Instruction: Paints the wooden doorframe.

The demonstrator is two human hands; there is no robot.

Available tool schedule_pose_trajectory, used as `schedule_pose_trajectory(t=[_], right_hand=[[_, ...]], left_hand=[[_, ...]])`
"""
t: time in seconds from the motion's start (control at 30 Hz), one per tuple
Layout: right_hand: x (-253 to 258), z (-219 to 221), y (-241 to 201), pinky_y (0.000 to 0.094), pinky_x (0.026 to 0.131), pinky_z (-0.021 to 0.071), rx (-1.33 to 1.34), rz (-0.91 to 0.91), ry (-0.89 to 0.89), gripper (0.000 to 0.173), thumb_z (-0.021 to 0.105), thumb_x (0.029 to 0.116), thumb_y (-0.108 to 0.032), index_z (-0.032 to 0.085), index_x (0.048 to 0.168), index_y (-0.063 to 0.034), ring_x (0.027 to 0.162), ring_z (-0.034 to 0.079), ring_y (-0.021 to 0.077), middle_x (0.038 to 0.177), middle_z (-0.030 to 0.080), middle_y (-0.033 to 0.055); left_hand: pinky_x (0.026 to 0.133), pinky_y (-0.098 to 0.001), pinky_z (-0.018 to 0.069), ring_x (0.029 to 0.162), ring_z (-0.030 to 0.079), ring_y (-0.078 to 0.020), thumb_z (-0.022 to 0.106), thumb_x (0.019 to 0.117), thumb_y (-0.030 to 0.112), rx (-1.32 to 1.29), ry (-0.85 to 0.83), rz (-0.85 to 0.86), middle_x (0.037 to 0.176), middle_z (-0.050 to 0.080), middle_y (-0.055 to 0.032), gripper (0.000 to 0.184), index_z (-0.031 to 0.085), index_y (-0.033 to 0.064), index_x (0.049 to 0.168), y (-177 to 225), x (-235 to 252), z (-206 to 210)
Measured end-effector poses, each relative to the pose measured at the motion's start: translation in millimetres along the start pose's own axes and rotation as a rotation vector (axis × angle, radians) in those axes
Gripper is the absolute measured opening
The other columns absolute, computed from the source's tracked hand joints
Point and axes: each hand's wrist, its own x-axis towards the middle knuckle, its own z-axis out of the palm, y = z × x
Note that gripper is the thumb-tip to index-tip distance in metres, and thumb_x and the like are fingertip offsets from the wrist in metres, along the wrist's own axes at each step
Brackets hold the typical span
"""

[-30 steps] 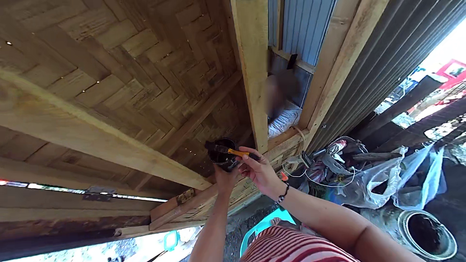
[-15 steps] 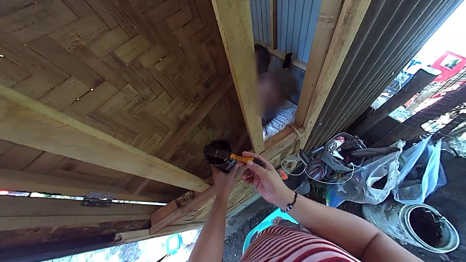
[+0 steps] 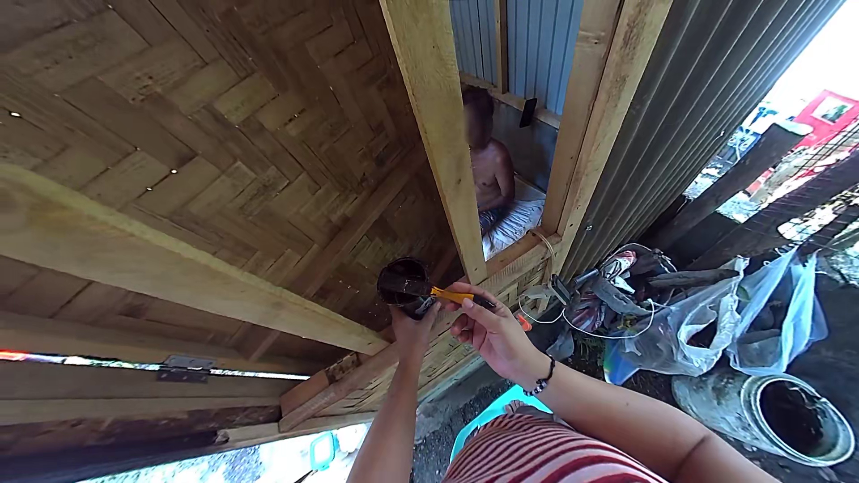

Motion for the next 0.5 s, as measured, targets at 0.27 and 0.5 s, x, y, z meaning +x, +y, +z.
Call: schedule_pose_trajectory(t=[0.27,0.5], right_hand=[[-4,-4,-4,0.0307,0.065,0.0597,-0.017,0.0,0.032,0.032,0.048,0.1072,-0.006,0.056,0.138,-0.0012,0.074,0.069,0.0214,0.111,0.068,0.0226],[-11,21,-25,0.0333,0.072,0.0622,-0.428,-0.313,-0.26,0.03,0.056,0.1038,-0.011,0.062,0.131,-0.0009,0.08,0.071,0.0188,0.111,0.071,0.0147]], left_hand=[[0.102,-0.032,0.0541,0.116,0.064,-0.0168,0.099,0.0615,0.022,-0.091,0.037,-0.062,0.129,0.061,-0.0198,0.116,0.027,-0.0059,0.148,11,4,3],[0.103,-0.0384,0.0558,0.116,0.067,-0.0202,0.096,0.0656,0.024,-0.127,0.079,-0.158,0.126,0.066,-0.0185,0.109,0.033,-0.0034,0.15,30,0,11]])
